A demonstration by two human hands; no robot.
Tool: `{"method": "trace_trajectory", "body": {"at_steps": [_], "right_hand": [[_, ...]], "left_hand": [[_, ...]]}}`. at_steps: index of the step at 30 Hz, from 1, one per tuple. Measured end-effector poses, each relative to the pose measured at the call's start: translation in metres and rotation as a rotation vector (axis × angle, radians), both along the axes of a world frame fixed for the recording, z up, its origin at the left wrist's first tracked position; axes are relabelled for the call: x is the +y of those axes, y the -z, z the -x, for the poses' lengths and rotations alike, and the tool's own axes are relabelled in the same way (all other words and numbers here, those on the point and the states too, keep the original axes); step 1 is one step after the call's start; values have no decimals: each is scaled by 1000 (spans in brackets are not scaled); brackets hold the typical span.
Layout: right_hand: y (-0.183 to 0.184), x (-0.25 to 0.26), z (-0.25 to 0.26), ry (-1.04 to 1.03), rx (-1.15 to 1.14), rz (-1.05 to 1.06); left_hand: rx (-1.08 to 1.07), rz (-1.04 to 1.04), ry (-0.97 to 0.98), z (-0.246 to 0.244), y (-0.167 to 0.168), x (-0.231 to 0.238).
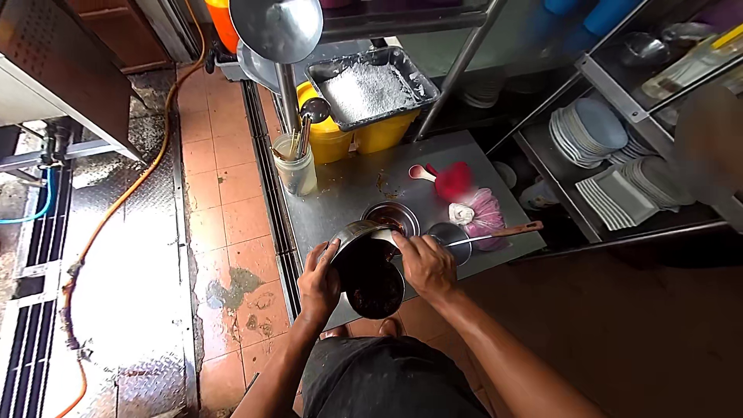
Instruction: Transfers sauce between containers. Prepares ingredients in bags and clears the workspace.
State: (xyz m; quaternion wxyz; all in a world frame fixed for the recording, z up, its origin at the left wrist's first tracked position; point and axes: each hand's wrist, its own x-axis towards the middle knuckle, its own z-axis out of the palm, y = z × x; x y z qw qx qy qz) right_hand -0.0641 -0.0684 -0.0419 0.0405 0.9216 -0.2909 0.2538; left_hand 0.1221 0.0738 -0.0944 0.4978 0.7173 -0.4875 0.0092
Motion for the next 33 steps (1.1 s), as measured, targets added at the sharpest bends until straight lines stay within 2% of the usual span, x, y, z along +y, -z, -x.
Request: {"method": "trace_trajectory", "body": {"at_steps": [3, 8, 10, 14, 18, 20, 22, 26, 31, 33], "right_hand": [[14, 2, -2, 91, 111, -123], [19, 35, 14, 328, 106, -585], [23, 43, 24, 372, 105, -679], [35, 60, 42, 332, 128, -625], [47, 67, 55, 160, 116, -203], [41, 64, 55, 118, 35, -107], [36, 66, 51, 139, -42, -178], [42, 68, 46, 278, 58, -592], [33, 62, 47, 276, -63, -598], [28, 62, 46, 307, -28, -675]], "left_hand": [[29, -1, 19, 2, -4, -3], [29, 25, 12, 15, 2, -5], [1, 43, 2, 19, 8, -5], [-62, 79, -18, 20, 15, -7], [-43, 80, -65, 17, 13, -10], [-3, 65, -98, 15, 14, -12], [106, 26, -118, 12, 15, -10], [243, -18, -177, 5, 13, -9], [324, -32, -179, 1, 9, -8], [412, -48, -203, 1, 11, -7]]}}
